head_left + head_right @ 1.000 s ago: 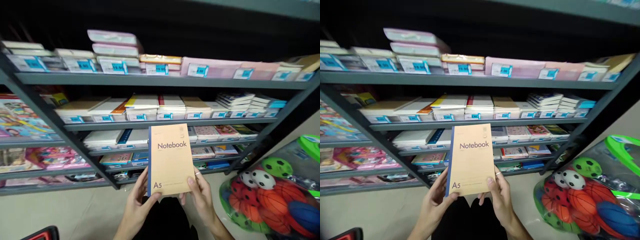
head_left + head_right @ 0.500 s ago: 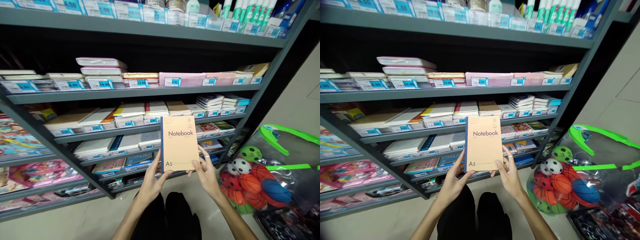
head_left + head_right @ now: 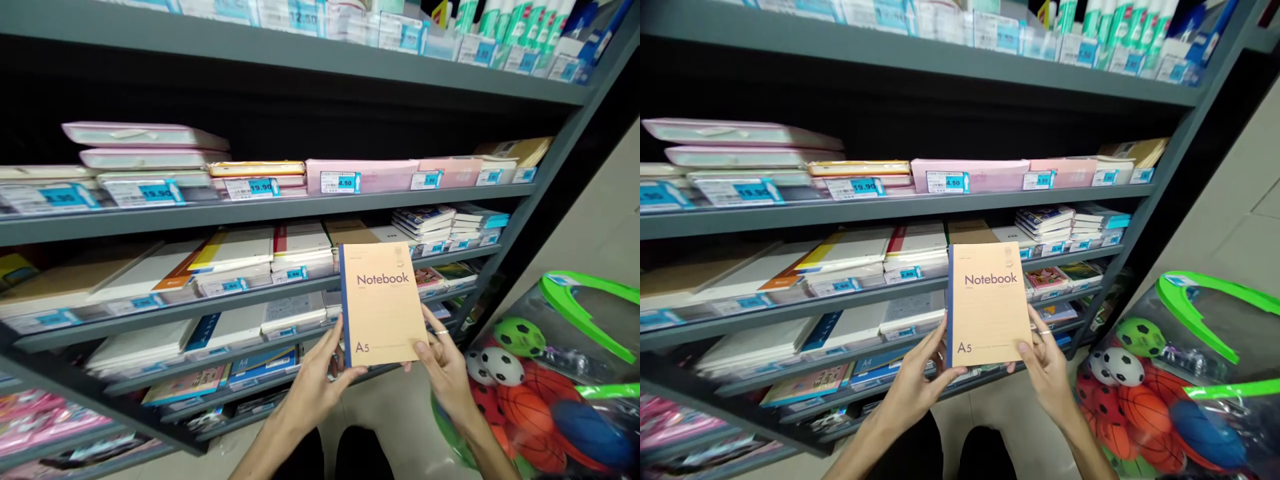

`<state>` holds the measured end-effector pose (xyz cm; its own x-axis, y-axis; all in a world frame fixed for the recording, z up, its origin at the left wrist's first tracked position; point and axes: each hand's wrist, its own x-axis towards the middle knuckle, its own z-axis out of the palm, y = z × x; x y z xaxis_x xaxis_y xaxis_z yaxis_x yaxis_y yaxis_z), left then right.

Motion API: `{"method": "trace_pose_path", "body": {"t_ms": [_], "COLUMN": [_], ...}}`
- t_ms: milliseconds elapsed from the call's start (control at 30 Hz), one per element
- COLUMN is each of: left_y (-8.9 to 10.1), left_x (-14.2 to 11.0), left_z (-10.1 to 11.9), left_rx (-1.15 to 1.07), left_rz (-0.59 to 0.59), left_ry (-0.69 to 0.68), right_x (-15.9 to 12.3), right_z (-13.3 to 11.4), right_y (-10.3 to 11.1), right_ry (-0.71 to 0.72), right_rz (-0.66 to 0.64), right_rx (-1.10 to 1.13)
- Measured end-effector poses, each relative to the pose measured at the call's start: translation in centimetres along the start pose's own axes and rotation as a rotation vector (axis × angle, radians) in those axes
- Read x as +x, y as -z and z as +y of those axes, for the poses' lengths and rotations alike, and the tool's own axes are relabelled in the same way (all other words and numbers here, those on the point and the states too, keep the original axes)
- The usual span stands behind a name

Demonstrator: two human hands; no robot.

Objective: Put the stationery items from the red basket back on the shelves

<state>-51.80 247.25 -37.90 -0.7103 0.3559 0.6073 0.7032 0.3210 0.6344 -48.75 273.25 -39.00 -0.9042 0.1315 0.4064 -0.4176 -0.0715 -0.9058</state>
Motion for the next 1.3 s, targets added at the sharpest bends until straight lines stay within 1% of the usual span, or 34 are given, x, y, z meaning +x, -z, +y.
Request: {"method": "trace_pose_path", "body": {"t_ms": [133, 200, 300, 433, 500, 567, 667, 733, 800, 833, 967, 1033, 1133, 1300], "left_y": [-1.1, -1.1, -0.3, 1.2, 1.5, 1.4, 1.0, 0.9, 1.1, 1.3, 2.1, 2.4, 2.8, 3.6], "left_x": [4.9, 7.0, 9.8, 13.0, 14.0, 14.5, 14.4, 14.5, 14.9, 15.3, 17.6, 18.7, 19.8, 20.7], "left_z": [0.5, 0.6, 0.6, 0.0, -0.7, -1.4, -2.5, -2.7, -2.5, -2.2, -0.5, 0.3, 0.8, 0.5], "left_rx": [0.106, 0.135, 0.169, 0.175, 0.186, 0.224, 0.329, 0.428, 0.547, 0.612, 0.891, 1.008, 1.103, 1.161], "left_rz": [0.048, 0.084, 0.128, 0.167, 0.18, 0.208, 0.273, 0.288, 0.261, 0.234, 0.085, 0.015, -0.049, -0.11], "left_ry": [-0.116, -0.141, -0.107, 0.013, 0.067, 0.083, 0.024, -0.009, 0.015, 0.056, 0.328, 0.434, 0.47, 0.432], "right_x": [3.6, 5.7, 9.5, 14.8, 16.8, 18.0, 18.9, 19.6, 20.5, 21.0, 22.8, 23.3, 23.8, 25.2], "right_z": [-0.5, -0.7, -1.3, -2.2, -2.6, -3.0, -3.6, -4.0, -4.1, -4.1, -3.4, -3.2, -3.3, -3.8], "right_y": [2.5, 3.2, 3.0, 1.4, 0.8, 0.6, 1.1, 1.4, 1.3, 1.2, -0.1, -0.7, -1.2, -1.1], "right_ry": [0.016, 0.015, -0.024, -0.067, -0.09, -0.104, -0.091, -0.101, -0.128, -0.138, -0.138, -0.113, -0.107, -0.131], "right_rz": [0.116, 0.126, 0.084, 0.012, -0.029, -0.097, -0.17, -0.146, -0.093, -0.07, -0.026, -0.017, -0.024, -0.091], "right_rx": [-0.024, -0.022, -0.068, -0.091, -0.08, -0.098, -0.16, -0.212, -0.282, -0.314, -0.397, -0.461, -0.582, -0.737]}}
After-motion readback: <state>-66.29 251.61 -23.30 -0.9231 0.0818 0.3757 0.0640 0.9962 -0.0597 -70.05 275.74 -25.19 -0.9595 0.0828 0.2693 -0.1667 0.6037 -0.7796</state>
